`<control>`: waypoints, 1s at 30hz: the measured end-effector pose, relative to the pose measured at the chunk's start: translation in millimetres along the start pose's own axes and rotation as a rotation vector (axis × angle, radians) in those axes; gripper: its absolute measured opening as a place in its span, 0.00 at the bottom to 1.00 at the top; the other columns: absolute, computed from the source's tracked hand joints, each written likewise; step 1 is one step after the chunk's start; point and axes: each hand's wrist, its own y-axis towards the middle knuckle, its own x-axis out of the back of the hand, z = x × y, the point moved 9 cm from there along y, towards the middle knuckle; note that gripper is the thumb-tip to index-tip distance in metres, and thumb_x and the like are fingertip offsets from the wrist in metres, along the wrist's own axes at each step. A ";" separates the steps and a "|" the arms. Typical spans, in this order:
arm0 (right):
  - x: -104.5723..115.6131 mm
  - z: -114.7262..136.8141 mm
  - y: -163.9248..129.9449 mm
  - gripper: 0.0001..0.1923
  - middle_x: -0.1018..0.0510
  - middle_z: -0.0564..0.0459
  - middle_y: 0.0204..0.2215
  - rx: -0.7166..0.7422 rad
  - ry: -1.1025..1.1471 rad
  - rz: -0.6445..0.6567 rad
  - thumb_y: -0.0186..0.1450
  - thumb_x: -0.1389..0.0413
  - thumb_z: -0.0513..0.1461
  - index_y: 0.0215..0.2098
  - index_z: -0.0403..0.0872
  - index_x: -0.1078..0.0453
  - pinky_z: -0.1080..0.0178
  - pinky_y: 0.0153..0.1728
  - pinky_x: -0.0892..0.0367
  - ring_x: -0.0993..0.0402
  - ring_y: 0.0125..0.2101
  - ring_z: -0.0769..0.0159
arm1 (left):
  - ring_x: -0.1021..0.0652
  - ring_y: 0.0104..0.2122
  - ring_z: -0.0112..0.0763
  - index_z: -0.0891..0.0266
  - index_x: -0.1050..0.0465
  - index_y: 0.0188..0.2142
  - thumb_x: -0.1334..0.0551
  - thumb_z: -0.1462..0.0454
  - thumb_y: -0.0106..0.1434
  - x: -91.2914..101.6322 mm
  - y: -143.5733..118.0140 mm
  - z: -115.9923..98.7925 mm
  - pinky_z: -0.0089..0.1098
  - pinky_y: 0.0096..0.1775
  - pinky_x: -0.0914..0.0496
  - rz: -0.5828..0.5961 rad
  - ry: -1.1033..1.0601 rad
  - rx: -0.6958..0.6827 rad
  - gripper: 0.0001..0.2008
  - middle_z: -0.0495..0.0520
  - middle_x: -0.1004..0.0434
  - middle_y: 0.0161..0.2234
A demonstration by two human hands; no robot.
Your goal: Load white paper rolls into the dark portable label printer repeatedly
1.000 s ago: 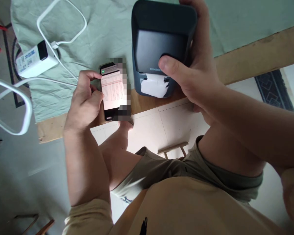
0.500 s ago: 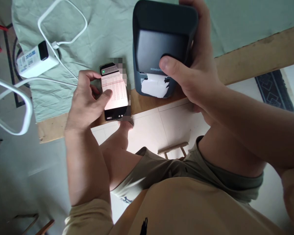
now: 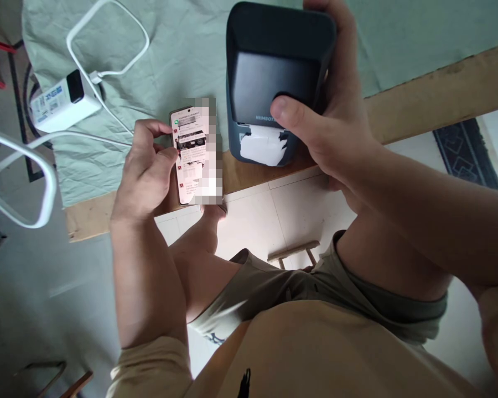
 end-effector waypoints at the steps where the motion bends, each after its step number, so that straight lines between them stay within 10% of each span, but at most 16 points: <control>1: -0.2 0.3 -0.2 0.31 0.40 0.59 0.48 -0.004 0.001 0.003 0.58 0.44 0.37 0.56 0.46 0.53 0.74 0.47 0.32 0.34 0.44 0.83 | 0.32 0.29 0.27 0.57 0.33 0.43 0.46 0.73 0.53 -0.1 -0.4 -1.9 0.31 0.31 0.39 0.001 -0.013 0.017 0.19 0.48 0.30 0.31; 30: -1.0 -0.6 0.6 0.31 0.39 0.58 0.46 -0.015 0.015 0.001 0.56 0.45 0.36 0.55 0.45 0.54 0.75 0.40 0.31 0.35 0.38 0.84 | 0.30 0.35 0.28 0.62 0.29 0.41 0.53 0.78 0.56 -2.0 0.7 -19.7 0.29 0.36 0.38 0.025 0.037 -0.008 0.21 0.52 0.28 0.40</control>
